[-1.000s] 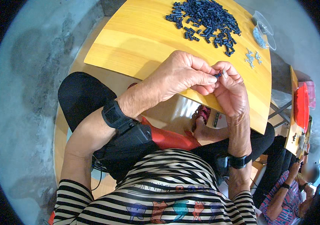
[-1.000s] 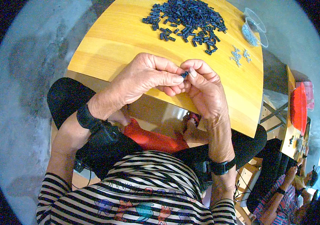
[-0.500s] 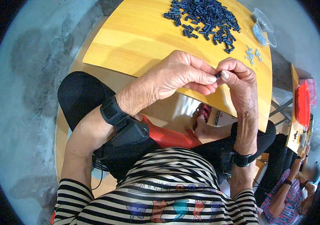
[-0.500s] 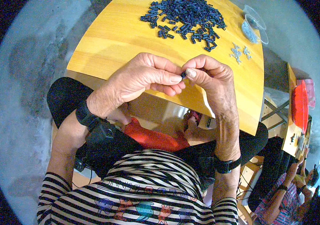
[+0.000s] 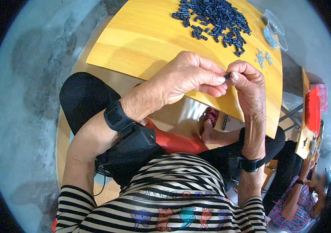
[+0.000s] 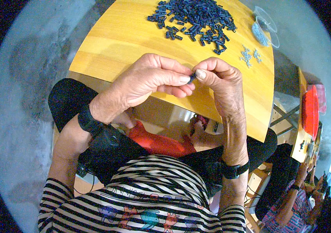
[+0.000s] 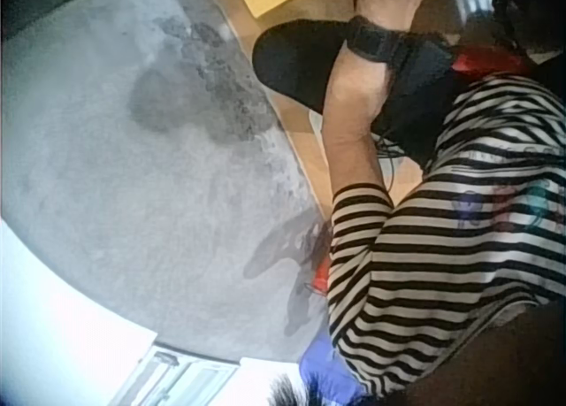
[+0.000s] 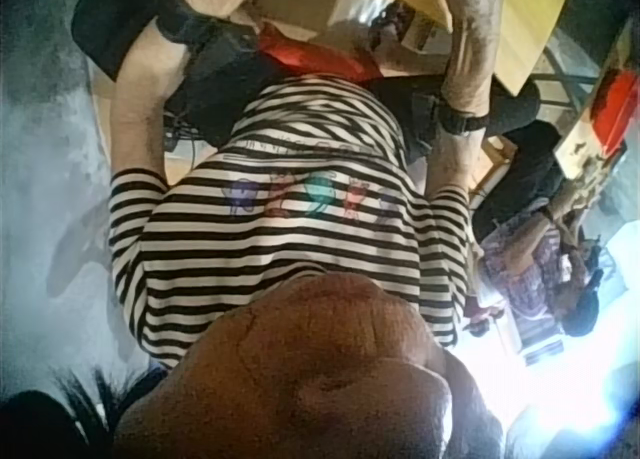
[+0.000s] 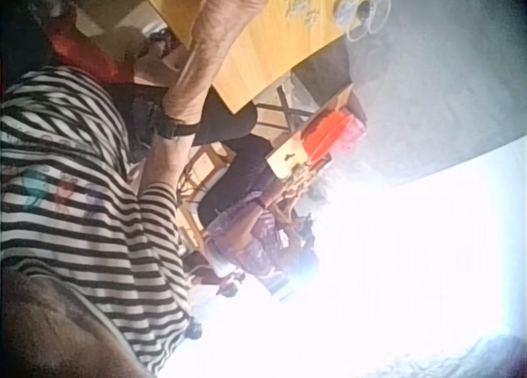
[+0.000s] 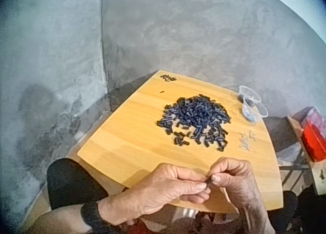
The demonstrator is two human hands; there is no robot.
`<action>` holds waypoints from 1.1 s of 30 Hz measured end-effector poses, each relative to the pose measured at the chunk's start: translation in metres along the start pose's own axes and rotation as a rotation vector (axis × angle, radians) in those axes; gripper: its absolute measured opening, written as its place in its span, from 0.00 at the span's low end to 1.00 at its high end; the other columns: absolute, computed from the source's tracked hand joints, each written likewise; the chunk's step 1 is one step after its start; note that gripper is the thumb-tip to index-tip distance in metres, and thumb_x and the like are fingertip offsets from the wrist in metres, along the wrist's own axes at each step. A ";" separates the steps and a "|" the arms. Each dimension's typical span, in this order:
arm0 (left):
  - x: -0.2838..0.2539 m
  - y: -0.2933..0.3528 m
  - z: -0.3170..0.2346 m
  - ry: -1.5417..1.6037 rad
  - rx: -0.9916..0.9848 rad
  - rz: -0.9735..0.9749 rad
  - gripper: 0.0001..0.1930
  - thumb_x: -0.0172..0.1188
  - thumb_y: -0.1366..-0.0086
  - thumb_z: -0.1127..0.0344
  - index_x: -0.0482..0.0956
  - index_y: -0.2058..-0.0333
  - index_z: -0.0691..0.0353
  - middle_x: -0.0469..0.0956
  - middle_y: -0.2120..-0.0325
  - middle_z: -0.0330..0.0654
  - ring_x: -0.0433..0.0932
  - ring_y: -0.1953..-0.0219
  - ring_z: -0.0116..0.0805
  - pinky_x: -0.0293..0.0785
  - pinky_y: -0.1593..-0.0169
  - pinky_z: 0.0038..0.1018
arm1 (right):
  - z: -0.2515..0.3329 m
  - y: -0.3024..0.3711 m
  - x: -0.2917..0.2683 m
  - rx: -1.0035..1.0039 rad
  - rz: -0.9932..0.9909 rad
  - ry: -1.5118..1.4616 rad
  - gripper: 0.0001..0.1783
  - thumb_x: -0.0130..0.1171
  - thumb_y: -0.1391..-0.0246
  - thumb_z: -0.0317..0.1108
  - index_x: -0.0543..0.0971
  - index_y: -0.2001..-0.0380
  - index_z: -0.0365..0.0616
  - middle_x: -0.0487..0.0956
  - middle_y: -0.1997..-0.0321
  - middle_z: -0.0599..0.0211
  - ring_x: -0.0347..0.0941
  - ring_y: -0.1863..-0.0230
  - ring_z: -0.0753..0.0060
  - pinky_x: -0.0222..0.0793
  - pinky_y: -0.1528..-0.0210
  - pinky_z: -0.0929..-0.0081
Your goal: Assembling small plastic components by inserting one into another manually.
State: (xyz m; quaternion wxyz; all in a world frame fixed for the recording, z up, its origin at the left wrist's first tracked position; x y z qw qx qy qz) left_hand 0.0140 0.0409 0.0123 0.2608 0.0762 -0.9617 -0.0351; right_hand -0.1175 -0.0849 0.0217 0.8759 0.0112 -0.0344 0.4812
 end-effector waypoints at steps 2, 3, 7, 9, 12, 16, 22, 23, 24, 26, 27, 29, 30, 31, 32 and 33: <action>0.000 0.001 0.002 0.034 -0.029 -0.003 0.13 0.58 0.41 0.70 0.76 0.60 0.74 0.80 0.69 0.52 0.81 0.67 0.36 0.79 0.61 0.25 | -0.002 0.000 0.001 0.004 0.036 -0.063 0.06 0.64 0.53 0.29 0.79 0.71 0.39 0.78 0.74 0.71 0.72 0.72 0.81 0.67 0.66 0.84; 0.000 0.001 0.001 0.036 -0.022 -0.004 0.13 0.58 0.41 0.70 0.76 0.60 0.74 0.80 0.69 0.52 0.81 0.67 0.36 0.79 0.61 0.25 | -0.001 0.002 0.003 0.015 0.062 -0.122 0.07 0.63 0.53 0.29 0.79 0.70 0.38 0.78 0.74 0.70 0.72 0.72 0.80 0.67 0.66 0.83; 0.001 0.002 0.000 0.023 -0.030 -0.018 0.14 0.59 0.41 0.70 0.76 0.60 0.74 0.80 0.70 0.52 0.81 0.68 0.36 0.80 0.62 0.25 | -0.006 0.003 0.001 0.045 0.072 -0.290 0.09 0.61 0.50 0.30 0.78 0.67 0.36 0.78 0.73 0.67 0.73 0.73 0.77 0.69 0.67 0.81; 0.002 0.002 0.000 0.028 -0.034 -0.027 0.14 0.59 0.41 0.70 0.76 0.60 0.75 0.80 0.70 0.52 0.81 0.69 0.36 0.80 0.63 0.24 | -0.010 0.002 -0.002 0.042 0.088 -0.298 0.09 0.61 0.50 0.30 0.78 0.67 0.36 0.78 0.72 0.67 0.73 0.73 0.77 0.69 0.67 0.81; 0.001 0.002 0.000 0.028 -0.026 -0.024 0.14 0.59 0.41 0.70 0.76 0.60 0.75 0.80 0.70 0.52 0.81 0.69 0.35 0.80 0.63 0.24 | -0.013 0.001 -0.001 0.037 0.104 -0.319 0.09 0.60 0.49 0.30 0.77 0.66 0.36 0.78 0.71 0.67 0.72 0.73 0.77 0.69 0.67 0.81; 0.001 0.002 0.000 0.036 -0.031 -0.035 0.14 0.59 0.41 0.70 0.76 0.60 0.75 0.80 0.70 0.52 0.81 0.69 0.35 0.80 0.63 0.24 | -0.015 0.000 0.000 0.049 0.083 -0.341 0.09 0.60 0.49 0.29 0.77 0.65 0.37 0.78 0.72 0.68 0.72 0.73 0.78 0.68 0.67 0.82; 0.000 0.001 0.002 0.046 -0.035 -0.037 0.14 0.59 0.41 0.69 0.76 0.60 0.75 0.80 0.70 0.52 0.81 0.69 0.35 0.80 0.63 0.24 | -0.016 0.000 0.001 0.031 0.076 -0.321 0.09 0.59 0.49 0.28 0.77 0.65 0.36 0.78 0.72 0.68 0.72 0.73 0.78 0.69 0.67 0.82; 0.000 0.001 0.003 0.047 -0.037 -0.037 0.13 0.59 0.41 0.69 0.76 0.60 0.74 0.80 0.70 0.52 0.81 0.69 0.35 0.80 0.63 0.24 | -0.016 0.000 0.001 0.031 0.075 -0.322 0.09 0.59 0.49 0.28 0.77 0.65 0.36 0.78 0.72 0.68 0.72 0.73 0.78 0.69 0.67 0.82; 0.000 0.001 0.004 0.046 -0.038 -0.036 0.13 0.59 0.41 0.69 0.76 0.60 0.74 0.80 0.70 0.52 0.81 0.69 0.35 0.80 0.63 0.24 | -0.016 0.001 0.000 0.030 0.073 -0.310 0.08 0.59 0.49 0.28 0.77 0.65 0.36 0.78 0.72 0.68 0.72 0.73 0.78 0.69 0.67 0.82; 0.000 0.000 0.004 0.037 -0.043 -0.030 0.13 0.59 0.41 0.69 0.76 0.60 0.74 0.80 0.70 0.52 0.81 0.69 0.35 0.80 0.63 0.24 | -0.014 0.001 0.000 0.029 0.068 -0.298 0.08 0.59 0.49 0.28 0.77 0.65 0.36 0.78 0.72 0.68 0.72 0.73 0.78 0.69 0.67 0.82; 0.000 0.000 0.005 0.036 -0.044 -0.031 0.13 0.59 0.41 0.69 0.76 0.60 0.74 0.80 0.70 0.52 0.81 0.69 0.35 0.80 0.63 0.24 | -0.012 0.002 0.002 0.013 0.065 -0.286 0.08 0.59 0.49 0.28 0.77 0.66 0.35 0.78 0.72 0.68 0.72 0.74 0.78 0.69 0.68 0.82; -0.001 0.000 0.006 0.036 -0.045 -0.036 0.13 0.58 0.41 0.69 0.76 0.60 0.74 0.80 0.70 0.52 0.81 0.69 0.35 0.80 0.63 0.24 | -0.007 0.003 0.005 -0.002 0.061 -0.276 0.08 0.59 0.49 0.28 0.77 0.67 0.35 0.78 0.72 0.68 0.71 0.74 0.78 0.68 0.68 0.82; -0.001 0.000 0.006 0.036 -0.046 -0.037 0.13 0.58 0.41 0.69 0.76 0.60 0.74 0.80 0.70 0.52 0.81 0.69 0.35 0.80 0.63 0.24 | -0.004 0.003 0.006 -0.009 0.057 -0.243 0.07 0.60 0.49 0.28 0.78 0.68 0.35 0.78 0.72 0.68 0.71 0.74 0.79 0.68 0.68 0.82; -0.001 0.000 0.005 0.027 -0.042 -0.043 0.13 0.58 0.41 0.69 0.76 0.60 0.74 0.80 0.69 0.52 0.81 0.69 0.35 0.80 0.63 0.25 | -0.002 0.003 0.007 -0.016 0.054 -0.209 0.07 0.60 0.50 0.28 0.78 0.69 0.35 0.77 0.72 0.69 0.71 0.74 0.79 0.67 0.68 0.82; -0.001 0.001 0.004 0.018 -0.039 -0.049 0.13 0.58 0.41 0.70 0.76 0.60 0.74 0.80 0.69 0.52 0.81 0.69 0.36 0.80 0.63 0.25 | -0.002 0.002 0.006 -0.015 0.055 -0.211 0.07 0.60 0.50 0.28 0.78 0.69 0.35 0.77 0.72 0.69 0.71 0.74 0.79 0.67 0.68 0.82; 0.000 0.000 0.004 0.018 -0.039 -0.048 0.13 0.58 0.41 0.70 0.76 0.60 0.74 0.80 0.69 0.52 0.81 0.69 0.36 0.80 0.63 0.25 | -0.001 0.001 0.002 -0.029 0.049 -0.109 0.07 0.61 0.51 0.28 0.78 0.69 0.36 0.77 0.72 0.69 0.70 0.73 0.79 0.67 0.68 0.82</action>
Point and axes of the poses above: each hand's wrist, its own y-axis away from the middle knuckle, its own x-axis out of the palm, z = x × y, the point moved 2 cm from there along -y, towards the middle knuckle
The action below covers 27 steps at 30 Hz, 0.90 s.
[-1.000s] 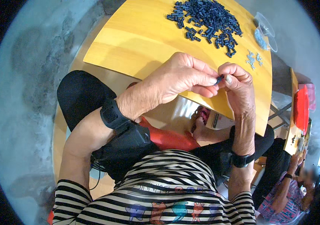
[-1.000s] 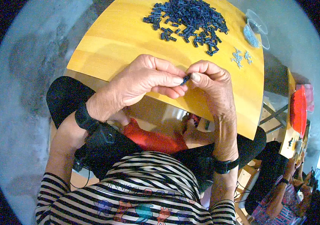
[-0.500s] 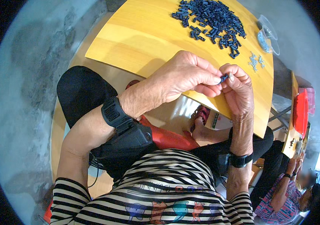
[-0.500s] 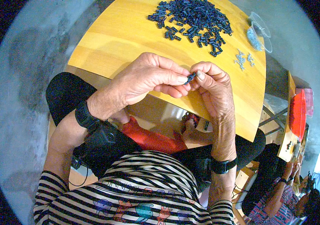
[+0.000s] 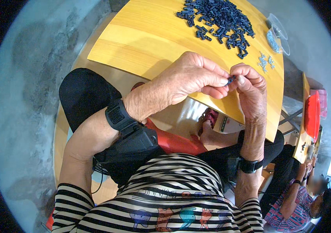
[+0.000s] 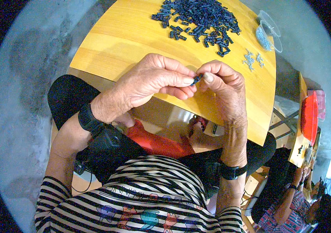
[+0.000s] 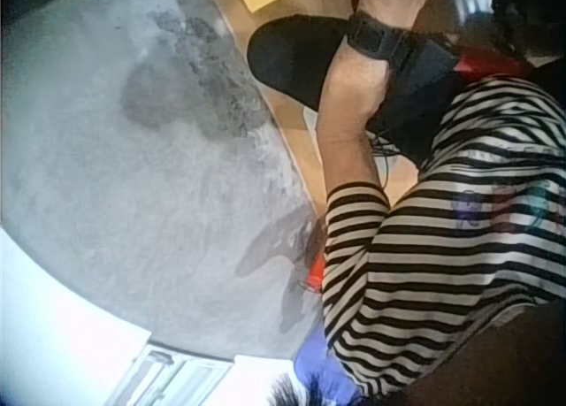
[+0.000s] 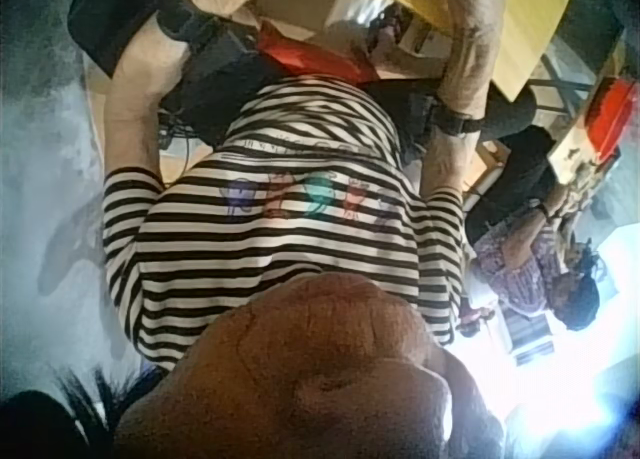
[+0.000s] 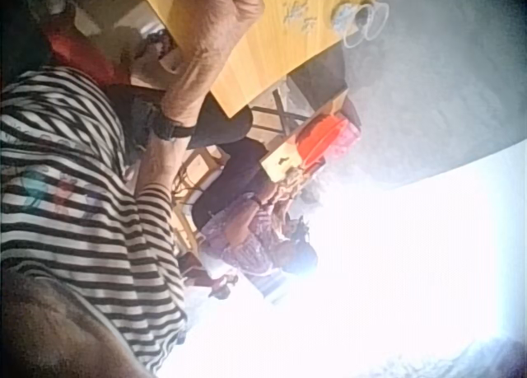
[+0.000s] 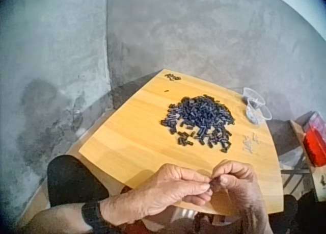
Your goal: Assembling small plastic components by inserting one into another manually.
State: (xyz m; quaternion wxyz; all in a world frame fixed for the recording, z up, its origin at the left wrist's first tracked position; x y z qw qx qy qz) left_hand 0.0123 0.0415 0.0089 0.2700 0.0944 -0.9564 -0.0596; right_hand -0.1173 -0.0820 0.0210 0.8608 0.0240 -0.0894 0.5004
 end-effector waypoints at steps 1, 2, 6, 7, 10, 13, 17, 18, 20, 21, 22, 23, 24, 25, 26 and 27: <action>0.000 0.000 0.000 -0.002 0.000 0.001 0.13 0.58 0.40 0.70 0.76 0.61 0.74 0.80 0.69 0.52 0.81 0.69 0.36 0.80 0.62 0.25 | 0.001 -0.001 -0.002 -0.012 -0.004 0.102 0.06 0.61 0.51 0.28 0.78 0.70 0.36 0.77 0.73 0.69 0.70 0.73 0.79 0.66 0.67 0.82; 0.000 0.000 -0.001 -0.003 0.000 0.001 0.13 0.58 0.40 0.70 0.76 0.61 0.74 0.80 0.69 0.53 0.81 0.69 0.36 0.80 0.62 0.26 | 0.001 -0.001 -0.002 -0.012 -0.004 0.102 0.06 0.61 0.51 0.28 0.78 0.70 0.36 0.77 0.73 0.69 0.70 0.73 0.79 0.66 0.67 0.82; 0.000 -0.001 0.001 0.003 0.003 0.021 0.13 0.58 0.40 0.69 0.76 0.60 0.75 0.79 0.68 0.53 0.81 0.68 0.36 0.80 0.62 0.26 | 0.000 -0.001 -0.003 -0.030 -0.004 0.106 0.06 0.62 0.52 0.28 0.79 0.71 0.37 0.76 0.71 0.69 0.70 0.73 0.79 0.66 0.68 0.82; 0.000 -0.001 0.001 0.006 -0.003 0.026 0.14 0.58 0.40 0.69 0.76 0.60 0.75 0.79 0.68 0.53 0.81 0.68 0.36 0.79 0.62 0.25 | -0.001 -0.001 -0.003 -0.040 0.004 0.095 0.06 0.62 0.53 0.27 0.79 0.71 0.37 0.76 0.71 0.68 0.70 0.72 0.79 0.66 0.68 0.82; 0.001 -0.001 0.002 0.039 -0.007 0.015 0.12 0.59 0.41 0.72 0.76 0.61 0.76 0.79 0.69 0.53 0.81 0.69 0.35 0.80 0.63 0.24 | -0.001 -0.001 0.000 -0.016 0.017 0.000 0.06 0.63 0.54 0.27 0.79 0.71 0.37 0.76 0.70 0.68 0.70 0.72 0.78 0.66 0.66 0.81; 0.002 -0.002 0.001 0.066 -0.008 0.009 0.12 0.59 0.42 0.74 0.76 0.62 0.77 0.79 0.70 0.52 0.81 0.70 0.34 0.80 0.65 0.22 | -0.003 -0.001 -0.001 -0.008 0.017 -0.045 0.06 0.64 0.55 0.26 0.79 0.71 0.37 0.76 0.70 0.68 0.70 0.69 0.78 0.66 0.64 0.81; 0.002 -0.004 0.003 -0.038 0.022 0.050 0.12 0.62 0.43 0.71 0.78 0.62 0.72 0.80 0.70 0.48 0.80 0.70 0.32 0.79 0.63 0.23 | -0.001 -0.003 -0.008 -0.048 0.030 0.039 0.06 0.64 0.56 0.25 0.79 0.71 0.37 0.76 0.70 0.68 0.71 0.67 0.77 0.66 0.63 0.81; 0.003 -0.004 0.002 -0.038 0.023 0.050 0.12 0.62 0.43 0.71 0.78 0.62 0.72 0.80 0.70 0.48 0.80 0.70 0.32 0.79 0.63 0.23 | -0.001 -0.004 -0.010 -0.088 0.064 0.103 0.06 0.64 0.56 0.25 0.79 0.71 0.38 0.76 0.70 0.68 0.71 0.67 0.77 0.66 0.63 0.81; 0.004 -0.004 0.000 -0.065 0.021 0.037 0.11 0.63 0.45 0.71 0.79 0.64 0.72 0.80 0.74 0.45 0.79 0.73 0.29 0.78 0.66 0.21 | 0.001 -0.005 -0.009 -0.131 0.098 0.167 0.06 0.64 0.56 0.24 0.79 0.71 0.38 0.76 0.70 0.69 0.71 0.66 0.77 0.66 0.62 0.81; 0.005 -0.005 0.001 -0.066 0.023 0.038 0.11 0.63 0.45 0.71 0.79 0.64 0.72 0.80 0.74 0.45 0.79 0.73 0.29 0.78 0.66 0.21 | 0.003 -0.004 -0.008 -0.135 0.079 0.203 0.07 0.64 0.56 0.24 0.79 0.71 0.39 0.76 0.71 0.69 0.71 0.67 0.78 0.66 0.62 0.81; 0.005 -0.007 0.001 -0.091 0.064 0.029 0.11 0.63 0.45 0.71 0.79 0.65 0.71 0.80 0.74 0.44 0.79 0.73 0.28 0.77 0.68 0.20 | 0.005 -0.004 -0.007 -0.140 0.060 0.238 0.07 0.64 0.57 0.24 0.80 0.71 0.39 0.76 0.71 0.70 0.70 0.68 0.79 0.66 0.62 0.81; 0.006 -0.008 0.001 -0.116 0.104 0.021 0.10 0.63 0.45 0.71 0.80 0.65 0.71 0.80 0.75 0.44 0.79 0.74 0.27 0.76 0.69 0.18 | 0.008 -0.004 -0.005 -0.143 0.059 0.240 0.07 0.64 0.57 0.24 0.80 0.71 0.39 0.76 0.71 0.70 0.70 0.68 0.79 0.66 0.62 0.81; 0.007 -0.008 0.001 -0.118 0.106 0.023 0.10 0.63 0.45 0.71 0.80 0.65 0.71 0.80 0.75 0.44 0.79 0.74 0.27 0.76 0.69 0.18 | 0.011 -0.004 -0.005 -0.108 0.041 0.242 0.07 0.64 0.57 0.24 0.79 0.70 0.39 0.76 0.71 0.71 0.70 0.68 0.80 0.67 0.62 0.82; 0.007 -0.009 0.000 -0.192 0.152 -0.003 0.09 0.64 0.45 0.71 0.81 0.66 0.70 0.80 0.75 0.42 0.78 0.75 0.26 0.74 0.70 0.18 | 0.012 -0.004 -0.005 -0.072 0.023 0.243 0.08 0.65 0.57 0.25 0.79 0.69 0.39 0.76 0.72 0.72 0.70 0.69 0.81 0.67 0.63 0.82; 0.008 -0.010 -0.001 -0.267 0.197 -0.029 0.08 0.64 0.45 0.71 0.81 0.67 0.68 0.80 0.75 0.41 0.77 0.76 0.24 0.73 0.71 0.17 | 0.013 -0.005 -0.006 -0.076 0.021 0.244 0.08 0.65 0.57 0.25 0.79 0.69 0.39 0.76 0.72 0.72 0.70 0.69 0.81 0.67 0.63 0.82; 0.007 -0.012 0.001 -0.268 0.203 -0.027 0.08 0.64 0.45 0.71 0.81 0.67 0.68 0.80 0.75 0.41 0.77 0.76 0.24 0.73 0.71 0.17 | 0.012 -0.006 -0.007 -0.029 -0.011 0.231 0.09 0.65 0.57 0.25 0.79 0.68 0.39 0.77 0.72 0.73 0.70 0.70 0.81 0.67 0.63 0.83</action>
Point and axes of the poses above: each hand's wrist, its own y-axis away from the middle knuckle, its own x-axis out of the palm, z = x × y, the point moved 2 cm from there along -y, towards the middle knuckle
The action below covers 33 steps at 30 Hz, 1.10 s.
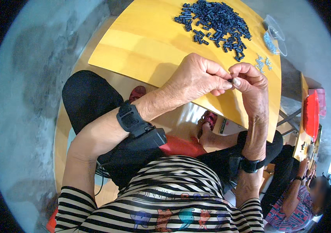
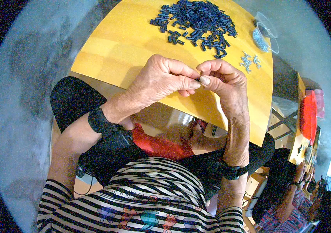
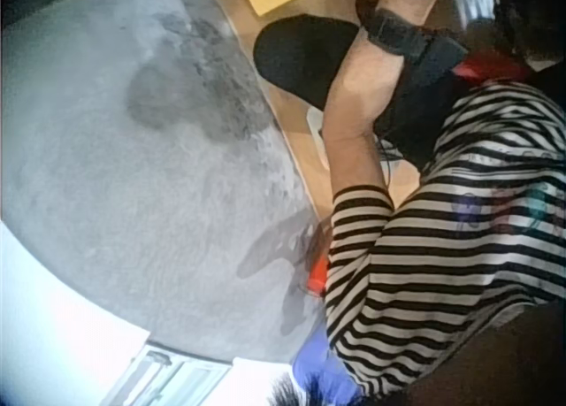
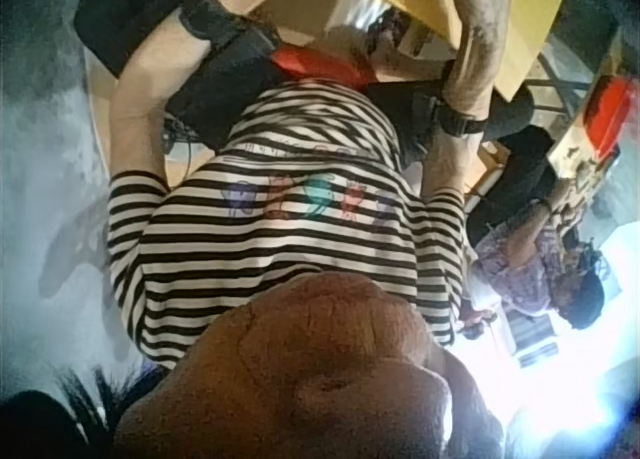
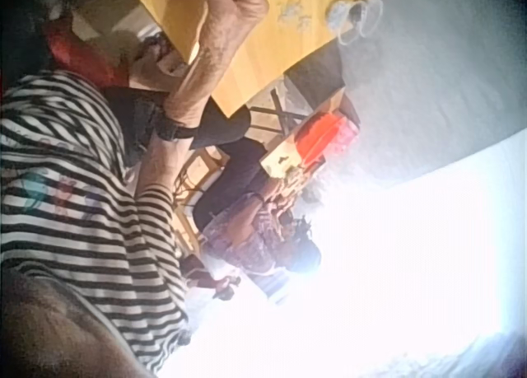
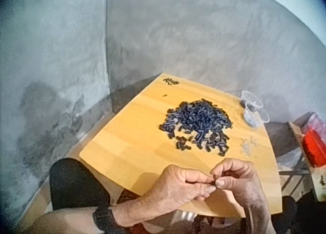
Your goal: Assembling small plastic components by inserting one into another manually.
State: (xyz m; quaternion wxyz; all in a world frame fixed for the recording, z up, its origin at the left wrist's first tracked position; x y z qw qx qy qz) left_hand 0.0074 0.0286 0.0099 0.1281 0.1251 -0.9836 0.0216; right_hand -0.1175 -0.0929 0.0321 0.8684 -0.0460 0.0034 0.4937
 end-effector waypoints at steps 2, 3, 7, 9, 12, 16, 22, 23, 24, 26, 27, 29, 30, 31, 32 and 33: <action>-0.002 -0.004 0.006 -0.165 0.194 -0.069 0.06 0.65 0.47 0.71 0.83 0.69 0.64 0.80 0.77 0.37 0.76 0.77 0.24 0.71 0.73 0.18 | 0.001 -0.003 -0.002 0.044 -0.027 -0.010 0.10 0.65 0.56 0.25 0.79 0.68 0.40 0.77 0.72 0.74 0.70 0.71 0.82 0.67 0.64 0.84; -0.002 -0.009 0.010 -0.167 0.197 -0.065 0.06 0.65 0.47 0.71 0.83 0.69 0.64 0.80 0.77 0.37 0.76 0.77 0.24 0.71 0.73 0.18 | 0.003 -0.004 -0.003 0.068 -0.025 0.043 0.09 0.65 0.56 0.26 0.79 0.68 0.40 0.76 0.72 0.75 0.70 0.71 0.83 0.66 0.65 0.84; -0.005 -0.017 0.007 -0.484 0.501 -0.185 0.06 0.67 0.51 0.72 0.84 0.71 0.61 0.78 0.80 0.37 0.74 0.76 0.25 0.70 0.73 0.21 | 0.003 -0.009 -0.010 0.131 -0.019 0.160 0.07 0.65 0.56 0.27 0.78 0.70 0.41 0.76 0.75 0.76 0.68 0.74 0.85 0.63 0.70 0.86; -0.005 -0.018 0.005 -0.549 0.489 -0.183 0.07 0.67 0.52 0.72 0.84 0.71 0.61 0.77 0.80 0.38 0.74 0.76 0.26 0.70 0.72 0.21 | 0.004 -0.010 -0.012 0.141 -0.012 0.211 0.07 0.65 0.56 0.28 0.78 0.72 0.41 0.75 0.76 0.76 0.67 0.75 0.85 0.62 0.71 0.86; -0.006 -0.017 0.009 -0.595 0.451 -0.166 0.06 0.67 0.52 0.72 0.83 0.73 0.62 0.77 0.81 0.39 0.74 0.76 0.27 0.69 0.72 0.22 | 0.006 -0.011 -0.008 0.172 0.001 0.301 0.06 0.65 0.56 0.29 0.78 0.74 0.41 0.75 0.78 0.76 0.67 0.76 0.86 0.61 0.73 0.86; -0.007 -0.018 0.014 -0.738 0.524 -0.196 0.05 0.67 0.53 0.70 0.82 0.76 0.63 0.76 0.83 0.40 0.74 0.77 0.33 0.70 0.72 0.26 | 0.006 -0.013 -0.002 0.209 0.021 0.369 0.05 0.65 0.56 0.29 0.78 0.75 0.40 0.76 0.78 0.75 0.66 0.76 0.86 0.60 0.74 0.87; -0.007 -0.018 0.014 -0.857 0.568 -0.242 0.05 0.65 0.54 0.67 0.79 0.80 0.61 0.74 0.83 0.41 0.73 0.76 0.41 0.70 0.71 0.32 | -0.008 -0.018 -0.004 0.207 0.031 0.398 0.06 0.65 0.55 0.29 0.78 0.74 0.42 0.73 0.80 0.80 0.63 0.80 0.90 0.53 0.79 0.90; -0.007 -0.018 0.014 -0.890 0.586 -0.247 0.05 0.64 0.55 0.67 0.79 0.80 0.61 0.73 0.84 0.41 0.73 0.76 0.42 0.70 0.71 0.33 | -0.010 -0.019 -0.005 0.209 0.033 0.398 0.06 0.65 0.55 0.29 0.78 0.74 0.42 0.73 0.80 0.80 0.63 0.80 0.90 0.53 0.79 0.90; -0.007 -0.018 0.014 -0.889 0.583 -0.249 0.05 0.64 0.55 0.67 0.79 0.80 0.61 0.73 0.84 0.41 0.73 0.76 0.42 0.70 0.71 0.33 | -0.012 -0.019 -0.006 0.207 0.032 0.402 0.05 0.65 0.55 0.30 0.78 0.74 0.43 0.73 0.80 0.80 0.62 0.80 0.90 0.53 0.80 0.90; -0.007 -0.018 0.016 -0.898 0.574 -0.247 0.05 0.63 0.55 0.67 0.78 0.80 0.60 0.72 0.83 0.41 0.74 0.74 0.43 0.70 0.70 0.35 | -0.013 -0.020 -0.006 0.208 0.032 0.406 0.05 0.64 0.55 0.30 0.78 0.74 0.43 0.73 0.81 0.80 0.62 0.80 0.90 0.53 0.80 0.90; -0.008 -0.017 0.016 -0.897 0.571 -0.248 0.05 0.63 0.55 0.67 0.78 0.80 0.60 0.72 0.83 0.41 0.74 0.74 0.43 0.70 0.70 0.35 | -0.010 -0.020 -0.005 0.247 0.031 0.399 0.06 0.65 0.55 0.30 0.78 0.75 0.42 0.74 0.79 0.78 0.64 0.78 0.88 0.57 0.77 0.88; -0.008 -0.017 0.016 -0.904 0.549 -0.242 0.05 0.63 0.55 0.67 0.79 0.79 0.60 0.72 0.82 0.41 0.74 0.73 0.42 0.70 0.69 0.35 | -0.007 -0.020 -0.004 0.288 0.033 0.392 0.06 0.66 0.56 0.30 0.79 0.75 0.41 0.76 0.78 0.76 0.66 0.77 0.86 0.61 0.75 0.86; -0.008 -0.017 0.016 -0.904 0.546 -0.243 0.05 0.63 0.55 0.67 0.79 0.79 0.60 0.72 0.82 0.41 0.74 0.73 0.42 0.70 0.69 0.35 | -0.005 -0.020 -0.003 0.292 0.033 0.375 0.06 0.66 0.56 0.30 0.79 0.75 0.41 0.76 0.78 0.77 0.66 0.77 0.87 0.61 0.75 0.87; -0.009 -0.017 0.016 -0.900 0.550 -0.244 0.05 0.63 0.55 0.67 0.79 0.79 0.61 0.72 0.82 0.41 0.74 0.73 0.42 0.70 0.69 0.35 | -0.005 -0.020 -0.002 0.297 0.032 0.358 0.06 0.66 0.56 0.30 0.79 0.75 0.41 0.76 0.78 0.77 0.66 0.77 0.87 0.61 0.75 0.87; -0.009 -0.016 0.017 -0.896 0.554 -0.244 0.05 0.63 0.55 0.67 0.79 0.79 0.61 0.72 0.82 0.41 0.74 0.73 0.42 0.70 0.69 0.35 | -0.005 -0.020 -0.002 0.299 0.034 0.356 0.06 0.66 0.56 0.30 0.79 0.75 0.41 0.76 0.78 0.77 0.66 0.77 0.87 0.61 0.75 0.87; -0.008 -0.017 0.017 -0.896 0.552 -0.245 0.05 0.63 0.55 0.67 0.79 0.79 0.61 0.72 0.82 0.41 0.74 0.73 0.42 0.70 0.69 0.35 | -0.006 -0.020 -0.002 0.307 0.034 0.351 0.06 0.66 0.56 0.30 0.79 0.75 0.41 0.76 0.78 0.77 0.66 0.77 0.87 0.61 0.75 0.87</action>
Point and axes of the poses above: each hand's wrist, its own y-axis away from the middle knuckle, its own x-axis out of the palm, z = x × y, the point moved 2 cm from there along -y, towards the middle knuckle
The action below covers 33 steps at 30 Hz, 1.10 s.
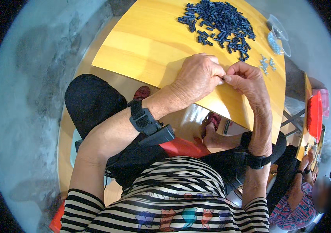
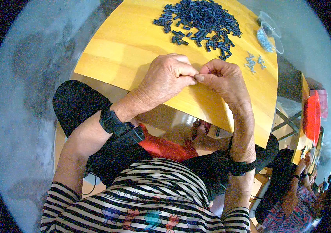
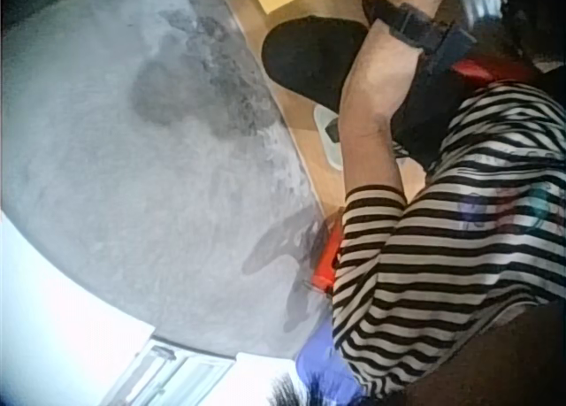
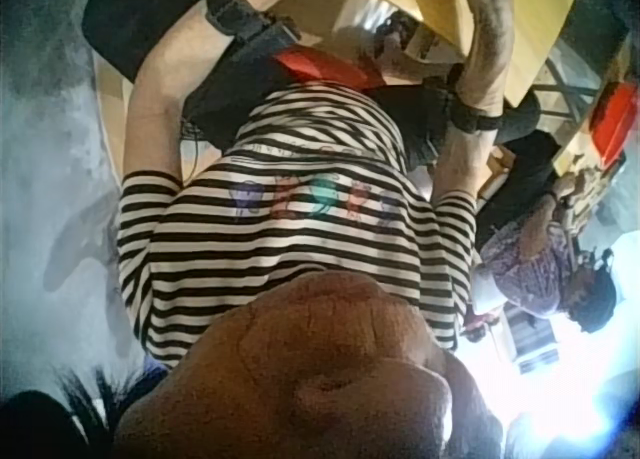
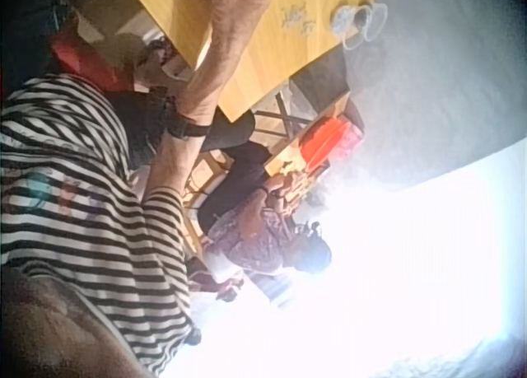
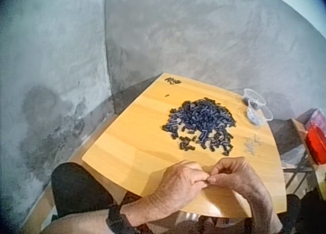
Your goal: Assembling small plastic components by inserting one into another manually.
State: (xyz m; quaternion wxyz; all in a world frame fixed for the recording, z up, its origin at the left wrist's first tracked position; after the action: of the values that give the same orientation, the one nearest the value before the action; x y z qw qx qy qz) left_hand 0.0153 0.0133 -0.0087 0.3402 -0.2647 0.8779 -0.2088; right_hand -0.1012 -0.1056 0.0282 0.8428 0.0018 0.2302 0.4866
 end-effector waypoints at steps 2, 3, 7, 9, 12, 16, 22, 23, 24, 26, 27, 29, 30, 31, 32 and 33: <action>0.000 0.000 0.000 -0.021 0.016 -0.011 0.06 0.64 0.55 0.66 0.79 0.79 0.61 0.73 0.82 0.41 0.74 0.73 0.42 0.70 0.69 0.35 | 0.000 0.000 0.000 0.010 0.004 -0.007 0.06 0.66 0.56 0.30 0.79 0.75 0.41 0.76 0.78 0.77 0.66 0.77 0.87 0.61 0.76 0.87; 0.001 0.001 0.000 -0.019 0.015 -0.010 0.06 0.64 0.55 0.66 0.79 0.79 0.61 0.73 0.82 0.41 0.74 0.73 0.42 0.70 0.69 0.35 | 0.000 0.000 -0.001 0.010 0.008 0.008 0.06 0.66 0.56 0.30 0.79 0.75 0.41 0.76 0.79 0.77 0.66 0.78 0.87 0.61 0.77 0.87; 0.002 0.002 0.002 -0.059 0.036 -0.028 0.06 0.64 0.55 0.66 0.79 0.80 0.61 0.73 0.81 0.41 0.74 0.72 0.42 0.70 0.68 0.35 | -0.001 -0.001 -0.001 0.000 0.017 0.032 0.07 0.66 0.56 0.31 0.79 0.75 0.42 0.76 0.79 0.78 0.66 0.78 0.87 0.60 0.78 0.86; 0.001 0.003 0.002 -0.079 0.045 -0.024 0.06 0.64 0.55 0.66 0.79 0.80 0.61 0.73 0.81 0.42 0.74 0.72 0.42 0.70 0.68 0.35 | 0.000 -0.002 -0.001 -0.004 0.014 0.056 0.07 0.66 0.56 0.31 0.79 0.74 0.42 0.76 0.79 0.78 0.66 0.78 0.87 0.60 0.77 0.86; 0.000 0.004 0.001 -0.098 0.048 -0.018 0.06 0.64 0.55 0.67 0.78 0.80 0.62 0.72 0.81 0.42 0.73 0.72 0.42 0.70 0.68 0.36 | -0.001 -0.002 -0.002 0.002 0.015 0.060 0.07 0.66 0.56 0.32 0.79 0.74 0.43 0.76 0.78 0.78 0.66 0.78 0.87 0.60 0.77 0.87; -0.001 0.004 0.001 -0.094 0.067 0.002 0.07 0.64 0.54 0.66 0.77 0.81 0.62 0.71 0.82 0.42 0.73 0.73 0.43 0.69 0.68 0.37 | -0.001 -0.003 -0.001 0.022 0.029 0.006 0.07 0.67 0.56 0.32 0.79 0.74 0.43 0.76 0.78 0.77 0.66 0.77 0.87 0.60 0.76 0.87; -0.001 0.002 0.001 -0.068 0.056 0.020 0.06 0.63 0.54 0.67 0.77 0.82 0.63 0.70 0.82 0.44 0.72 0.72 0.44 0.69 0.66 0.38 | 0.001 -0.003 -0.001 0.020 0.026 0.022 0.07 0.66 0.56 0.30 0.79 0.73 0.41 0.77 0.76 0.75 0.68 0.76 0.86 0.62 0.75 0.87; -0.001 0.002 0.001 -0.040 0.045 0.024 0.06 0.63 0.54 0.68 0.78 0.83 0.63 0.70 0.82 0.46 0.72 0.72 0.45 0.68 0.65 0.39 | 0.001 -0.003 -0.002 0.020 0.026 0.025 0.07 0.66 0.56 0.30 0.79 0.73 0.41 0.77 0.76 0.75 0.68 0.76 0.86 0.62 0.75 0.87; 0.000 0.002 0.002 -0.039 0.044 0.022 0.06 0.63 0.54 0.68 0.78 0.83 0.63 0.70 0.82 0.46 0.72 0.72 0.45 0.68 0.65 0.39 | 0.000 -0.004 -0.003 0.018 0.034 0.025 0.08 0.66 0.57 0.30 0.79 0.72 0.41 0.77 0.76 0.74 0.68 0.76 0.86 0.63 0.74 0.87; 0.001 0.002 0.003 -0.051 0.058 0.008 0.07 0.63 0.53 0.66 0.77 0.82 0.62 0.70 0.82 0.42 0.73 0.72 0.43 0.69 0.67 0.36 | 0.001 -0.004 -0.003 0.017 0.042 0.028 0.08 0.66 0.57 0.29 0.79 0.72 0.40 0.77 0.75 0.74 0.68 0.75 0.86 0.63 0.74 0.87; 0.000 0.003 0.003 -0.052 0.056 0.006 0.07 0.63 0.53 0.66 0.77 0.82 0.62 0.70 0.82 0.42 0.73 0.72 0.43 0.69 0.67 0.36 | 0.001 -0.003 -0.003 0.023 0.039 0.024 0.08 0.66 0.57 0.29 0.79 0.71 0.40 0.77 0.75 0.74 0.68 0.75 0.86 0.63 0.74 0.86; 0.000 0.004 0.004 -0.040 0.045 0.011 0.06 0.63 0.54 0.66 0.77 0.81 0.61 0.71 0.82 0.42 0.73 0.72 0.43 0.69 0.67 0.36 | 0.003 -0.002 -0.002 0.030 0.040 0.021 0.09 0.66 0.57 0.29 0.79 0.71 0.40 0.77 0.75 0.74 0.68 0.75 0.86 0.63 0.73 0.86; 0.000 0.004 0.004 -0.040 0.044 0.009 0.06 0.63 0.54 0.66 0.77 0.81 0.61 0.71 0.82 0.42 0.73 0.72 0.43 0.69 0.67 0.36 | 0.005 -0.001 -0.004 -0.015 0.039 0.051 0.09 0.64 0.55 0.31 0.79 0.70 0.39 0.77 0.75 0.74 0.68 0.75 0.85 0.64 0.73 0.86; -0.001 0.004 0.003 -0.048 0.053 0.005 0.06 0.63 0.54 0.66 0.77 0.81 0.62 0.71 0.82 0.42 0.73 0.72 0.43 0.69 0.67 0.36 | 0.007 0.000 -0.006 -0.060 0.038 0.080 0.10 0.63 0.53 0.34 0.79 0.69 0.39 0.77 0.75 0.74 0.69 0.75 0.84 0.64 0.72 0.86; -0.001 0.005 0.003 -0.055 0.061 0.001 0.06 0.63 0.54 0.66 0.77 0.81 0.62 0.71 0.82 0.43 0.73 0.72 0.43 0.69 0.67 0.36 | 0.011 0.000 -0.008 -0.060 0.040 0.081 0.10 0.63 0.53 0.34 0.79 0.69 0.39 0.77 0.75 0.74 0.69 0.75 0.84 0.64 0.72 0.86; -0.001 0.004 0.001 -0.052 0.062 0.001 0.06 0.63 0.54 0.66 0.77 0.81 0.62 0.71 0.82 0.43 0.73 0.72 0.43 0.69 0.67 0.36 | 0.016 0.001 -0.013 -0.100 -0.018 0.055 0.12 0.60 0.50 0.37 0.79 0.69 0.38 0.77 0.75 0.73 0.69 0.75 0.83 0.64 0.72 0.85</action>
State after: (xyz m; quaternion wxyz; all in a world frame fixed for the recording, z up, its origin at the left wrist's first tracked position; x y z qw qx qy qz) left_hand 0.0159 0.0168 -0.0112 0.3709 -0.2588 0.8621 -0.2288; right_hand -0.1010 -0.1121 0.0471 0.8395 -0.0557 0.2285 0.4898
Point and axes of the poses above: each hand's wrist, its own y-axis away from the middle knuckle, its own x-axis out of the palm, z = x × y, the point moved 2 cm from there along -y, towards the middle knuckle
